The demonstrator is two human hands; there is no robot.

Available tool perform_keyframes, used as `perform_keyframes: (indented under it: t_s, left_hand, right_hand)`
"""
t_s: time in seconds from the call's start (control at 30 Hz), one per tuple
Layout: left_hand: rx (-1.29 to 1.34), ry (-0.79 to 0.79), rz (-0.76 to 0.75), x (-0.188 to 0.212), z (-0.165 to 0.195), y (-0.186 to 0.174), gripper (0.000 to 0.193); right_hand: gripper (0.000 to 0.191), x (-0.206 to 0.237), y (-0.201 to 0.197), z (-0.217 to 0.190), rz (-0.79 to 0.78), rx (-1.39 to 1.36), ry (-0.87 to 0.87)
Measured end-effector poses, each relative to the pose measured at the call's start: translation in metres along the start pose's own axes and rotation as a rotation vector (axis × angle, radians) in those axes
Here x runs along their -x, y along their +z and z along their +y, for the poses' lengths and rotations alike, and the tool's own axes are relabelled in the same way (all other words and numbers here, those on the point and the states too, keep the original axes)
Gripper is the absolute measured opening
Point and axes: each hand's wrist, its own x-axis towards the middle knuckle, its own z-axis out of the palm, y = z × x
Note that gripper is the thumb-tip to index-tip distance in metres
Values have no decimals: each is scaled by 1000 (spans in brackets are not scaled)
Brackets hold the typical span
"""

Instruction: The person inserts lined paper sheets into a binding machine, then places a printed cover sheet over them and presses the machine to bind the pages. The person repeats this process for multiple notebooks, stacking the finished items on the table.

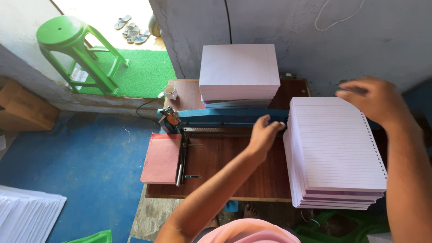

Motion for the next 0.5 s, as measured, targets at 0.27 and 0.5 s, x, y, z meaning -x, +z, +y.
perform_keyframes:
  t_s: [0.27, 0.5]
  left_hand:
    - [114, 86, 99, -27, 12, -48, 76]
    - [119, 46, 148, -25, 8, -69, 74]
  right_hand:
    - [26, -86, 59, -78, -119, 27, -417]
    - [24, -114, 110, -109, -279, 108, -355]
